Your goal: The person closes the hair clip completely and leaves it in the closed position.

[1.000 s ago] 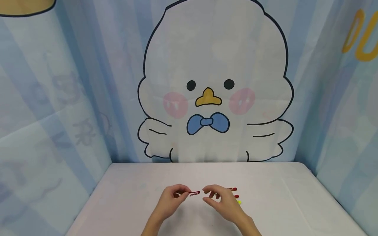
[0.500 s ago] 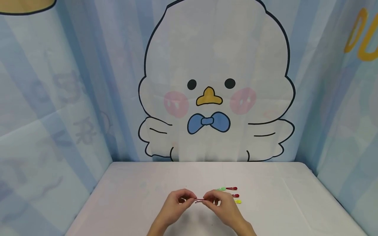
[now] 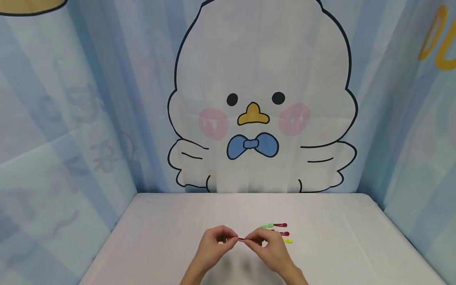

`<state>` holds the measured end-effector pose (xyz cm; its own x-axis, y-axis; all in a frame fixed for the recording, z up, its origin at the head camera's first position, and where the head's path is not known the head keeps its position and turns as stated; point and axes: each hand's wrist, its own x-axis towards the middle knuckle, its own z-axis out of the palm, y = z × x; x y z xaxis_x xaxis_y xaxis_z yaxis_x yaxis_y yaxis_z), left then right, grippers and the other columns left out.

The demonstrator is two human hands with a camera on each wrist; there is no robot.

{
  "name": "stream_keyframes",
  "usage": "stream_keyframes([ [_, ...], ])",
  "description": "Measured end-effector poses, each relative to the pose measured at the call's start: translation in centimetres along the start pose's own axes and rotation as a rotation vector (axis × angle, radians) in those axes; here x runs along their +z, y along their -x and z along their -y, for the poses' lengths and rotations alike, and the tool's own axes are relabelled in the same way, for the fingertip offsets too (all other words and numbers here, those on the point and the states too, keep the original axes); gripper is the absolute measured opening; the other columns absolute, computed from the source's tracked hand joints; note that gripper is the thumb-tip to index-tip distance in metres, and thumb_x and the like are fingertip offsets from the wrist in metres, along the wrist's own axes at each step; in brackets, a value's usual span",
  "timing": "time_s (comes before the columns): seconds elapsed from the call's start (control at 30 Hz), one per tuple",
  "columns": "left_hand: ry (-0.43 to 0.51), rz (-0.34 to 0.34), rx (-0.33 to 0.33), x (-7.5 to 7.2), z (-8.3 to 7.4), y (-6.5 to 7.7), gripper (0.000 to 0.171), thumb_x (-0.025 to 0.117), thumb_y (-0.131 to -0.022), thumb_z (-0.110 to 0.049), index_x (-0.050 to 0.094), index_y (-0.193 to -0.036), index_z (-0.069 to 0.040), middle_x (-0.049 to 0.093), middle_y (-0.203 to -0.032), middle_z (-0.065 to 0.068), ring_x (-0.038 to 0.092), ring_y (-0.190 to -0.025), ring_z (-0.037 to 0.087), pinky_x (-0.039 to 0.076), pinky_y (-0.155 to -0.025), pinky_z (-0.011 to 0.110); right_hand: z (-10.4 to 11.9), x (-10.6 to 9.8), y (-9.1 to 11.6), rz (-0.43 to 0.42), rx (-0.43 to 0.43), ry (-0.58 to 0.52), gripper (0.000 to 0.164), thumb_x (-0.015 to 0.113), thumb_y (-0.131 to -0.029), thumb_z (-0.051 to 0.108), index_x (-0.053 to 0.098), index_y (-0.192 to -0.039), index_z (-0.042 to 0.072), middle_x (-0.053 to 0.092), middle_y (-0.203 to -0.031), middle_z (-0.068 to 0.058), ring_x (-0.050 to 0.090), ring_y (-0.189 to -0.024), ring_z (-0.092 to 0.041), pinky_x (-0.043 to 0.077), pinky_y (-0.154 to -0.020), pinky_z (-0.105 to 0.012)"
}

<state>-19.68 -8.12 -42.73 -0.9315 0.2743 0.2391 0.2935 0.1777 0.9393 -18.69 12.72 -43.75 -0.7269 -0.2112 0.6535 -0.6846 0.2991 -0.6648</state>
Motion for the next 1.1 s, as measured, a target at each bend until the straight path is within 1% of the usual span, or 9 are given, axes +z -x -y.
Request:
stream_keyframes([
  [0.1,-0.054,-0.043,0.014,0.2,0.1,-0.2,0.005,0.078,-0.088,-0.010,0.075,-0.090,-0.006,0.069,-0.080,-0.005,0.057,-0.072,0.011,0.048,-0.068,0.028,0.2,0.3,-0.2,-0.029,-0.004,0.017,0.020,0.081,-0.080,-0.003,0.074,-0.083,0.015,0.069,-0.074,0.008,0.054,-0.060,-0.002,0.047,-0.052,-0.024],
  [0.23,-0.164,-0.104,0.076,0.9,0.3,-0.5,0.005,0.079,-0.086,-0.006,0.076,-0.086,-0.009,0.067,-0.076,-0.010,0.058,-0.070,0.008,0.050,-0.068,0.029,0.2,0.6,-0.2,-0.067,0.035,0.069,0.025,0.081,-0.077,-0.007,0.072,-0.079,0.017,0.066,-0.070,0.012,0.052,-0.059,0.000,0.047,-0.051,-0.025],
  [0.33,-0.220,-0.141,0.109,1.4,0.4,-0.6,0.008,0.078,-0.085,-0.003,0.075,-0.085,-0.011,0.065,-0.074,-0.012,0.057,-0.069,0.006,0.051,-0.067,0.028,0.2,0.7,-0.3,-0.071,0.057,0.108,0.027,0.080,-0.077,-0.009,0.071,-0.078,0.017,0.064,-0.070,0.015,0.052,-0.059,0.000,0.047,-0.052,-0.025],
  [0.4,-0.233,-0.150,0.107,1.7,0.4,-0.7,0.007,0.078,-0.085,-0.004,0.075,-0.085,-0.011,0.064,-0.074,-0.012,0.057,-0.068,0.006,0.050,-0.066,0.027,0.1,0.5,-0.4,-0.062,0.049,0.144,0.026,0.080,-0.077,-0.009,0.071,-0.081,0.016,0.064,-0.072,0.016,0.052,-0.060,0.000,0.047,-0.053,-0.024],
  [0.5,-0.220,-0.151,0.092,1.8,0.4,-0.9,0.005,0.078,-0.086,-0.007,0.075,-0.086,-0.010,0.063,-0.074,-0.011,0.055,-0.067,0.006,0.050,-0.064,0.025,-0.1,0.2,-0.5,-0.034,-0.032,0.225,0.027,0.083,-0.075,-0.007,0.071,-0.086,0.014,0.063,-0.076,0.015,0.053,-0.065,-0.001,0.049,-0.057,-0.023],
  [0.63,-0.187,-0.112,0.064,1.8,0.6,-1.2,0.004,0.078,-0.088,-0.010,0.074,-0.090,-0.010,0.065,-0.077,-0.010,0.057,-0.069,0.007,0.050,-0.064,0.024,-0.4,-0.3,-0.6,0.004,-0.189,0.369,0.031,0.087,-0.070,-0.006,0.070,-0.088,0.012,0.062,-0.080,0.011,0.056,-0.069,-0.002,0.048,-0.063,-0.018],
  [0.77,-0.192,-0.064,0.062,1.8,0.8,-1.5,0.006,0.075,-0.091,-0.013,0.073,-0.095,-0.010,0.065,-0.080,-0.010,0.058,-0.072,0.008,0.050,-0.066,0.024,-0.8,-1.2,-0.8,0.038,-0.251,0.434,0.031,0.086,-0.070,-0.007,0.069,-0.086,0.012,0.064,-0.082,0.009,0.059,-0.071,-0.003,0.047,-0.066,-0.013],
  [0.93,-0.223,-0.044,0.052,1.6,0.8,-1.7,0.006,0.073,-0.093,-0.015,0.071,-0.098,-0.013,0.065,-0.083,-0.011,0.059,-0.076,0.008,0.049,-0.068,0.026,-1.7,-2.7,-0.5,0.071,-0.199,0.378,0.028,0.082,-0.072,-0.011,0.070,-0.084,0.011,0.066,-0.081,0.008,0.057,-0.069,-0.001,0.049,-0.063,-0.016],
  [1.1,-0.249,-0.054,-0.003,1.4,1.0,-1.7,0.006,0.072,-0.094,-0.015,0.070,-0.098,-0.013,0.064,-0.084,-0.010,0.058,-0.078,0.010,0.049,-0.070,0.026,-2.8,-4.0,0.3,0.100,-0.014,0.309,0.021,0.081,-0.079,-0.006,0.073,-0.088,0.011,0.071,-0.085,0.005,0.058,-0.069,0.000,0.052,-0.060,-0.022],
])
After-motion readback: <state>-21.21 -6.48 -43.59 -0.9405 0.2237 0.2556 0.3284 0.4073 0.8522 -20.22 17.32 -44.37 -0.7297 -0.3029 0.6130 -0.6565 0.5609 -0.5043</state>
